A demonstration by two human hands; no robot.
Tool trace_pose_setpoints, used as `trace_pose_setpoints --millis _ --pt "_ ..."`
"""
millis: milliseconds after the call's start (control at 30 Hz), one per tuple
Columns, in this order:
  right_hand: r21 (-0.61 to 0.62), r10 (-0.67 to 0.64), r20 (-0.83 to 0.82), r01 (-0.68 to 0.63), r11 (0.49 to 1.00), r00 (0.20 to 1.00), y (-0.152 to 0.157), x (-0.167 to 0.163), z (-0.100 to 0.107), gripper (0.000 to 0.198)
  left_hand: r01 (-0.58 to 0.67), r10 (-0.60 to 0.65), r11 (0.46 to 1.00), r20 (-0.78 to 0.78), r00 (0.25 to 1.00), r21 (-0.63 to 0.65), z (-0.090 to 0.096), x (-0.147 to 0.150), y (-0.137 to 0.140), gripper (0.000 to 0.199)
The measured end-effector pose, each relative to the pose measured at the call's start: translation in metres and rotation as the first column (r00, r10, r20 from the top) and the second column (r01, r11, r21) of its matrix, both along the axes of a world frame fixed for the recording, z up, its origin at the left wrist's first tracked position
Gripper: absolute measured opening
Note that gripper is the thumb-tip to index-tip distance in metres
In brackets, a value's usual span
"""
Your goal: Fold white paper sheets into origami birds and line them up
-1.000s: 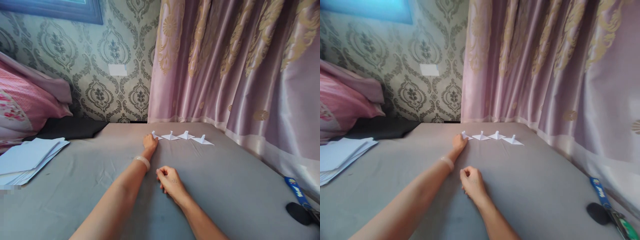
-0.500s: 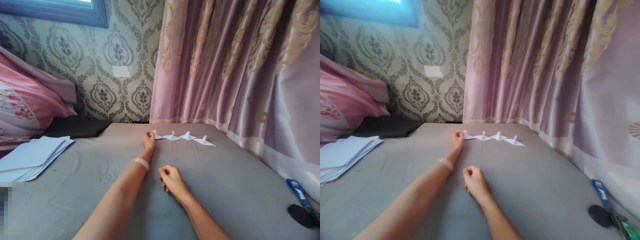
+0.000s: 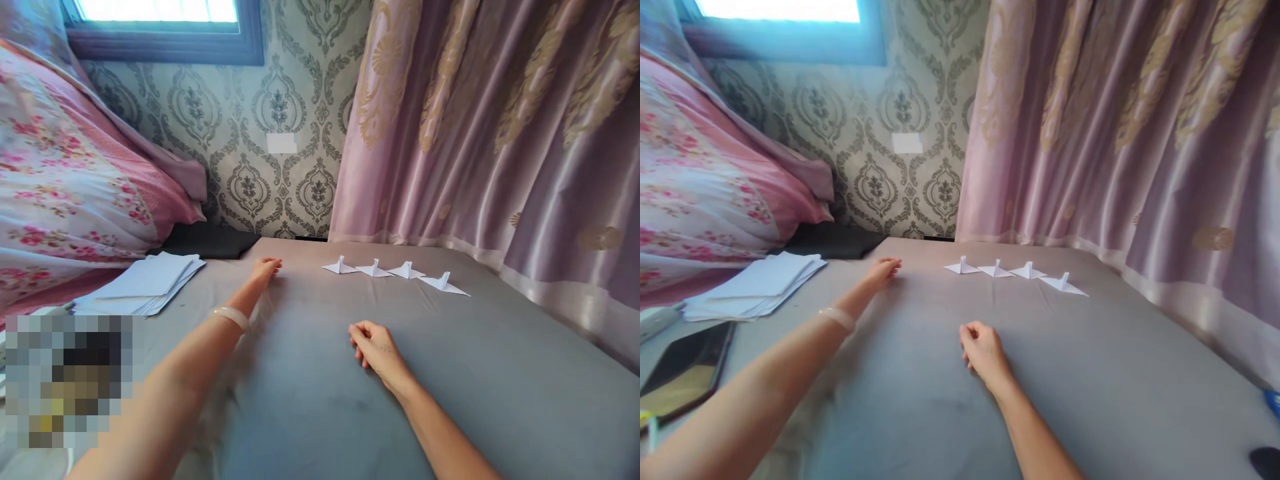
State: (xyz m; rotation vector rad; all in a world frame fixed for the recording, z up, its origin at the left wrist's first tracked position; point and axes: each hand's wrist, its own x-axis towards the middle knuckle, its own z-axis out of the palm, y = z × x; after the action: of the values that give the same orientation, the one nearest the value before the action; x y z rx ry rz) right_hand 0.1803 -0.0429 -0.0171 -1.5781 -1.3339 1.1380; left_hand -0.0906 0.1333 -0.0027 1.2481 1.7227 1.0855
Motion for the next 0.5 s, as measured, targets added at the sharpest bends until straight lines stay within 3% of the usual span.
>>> trace_pose_setpoints --millis 167,333,500 --pt "-0.026 0.005 0.015 -0.004 1.000 1.000 0.000 0.002 0.000 0.028 -0.173 0.171 0.985 -0.174 0.970 0.000 0.038 -0.100 -0.016 0.034" --pt "-0.072 0.028 0.035 -0.025 0.997 0.999 0.003 0.005 -0.002 0.038 -0.305 0.275 0.952 -0.383 0.882 -0.019 0.072 -0.197 -0.057 0.035" --pt "-0.112 -0.015 0.064 0.023 0.993 0.998 0.005 0.003 0.001 0.048 -0.339 0.275 0.941 -0.567 0.776 -0.007 0.087 -0.242 -0.096 0.030"
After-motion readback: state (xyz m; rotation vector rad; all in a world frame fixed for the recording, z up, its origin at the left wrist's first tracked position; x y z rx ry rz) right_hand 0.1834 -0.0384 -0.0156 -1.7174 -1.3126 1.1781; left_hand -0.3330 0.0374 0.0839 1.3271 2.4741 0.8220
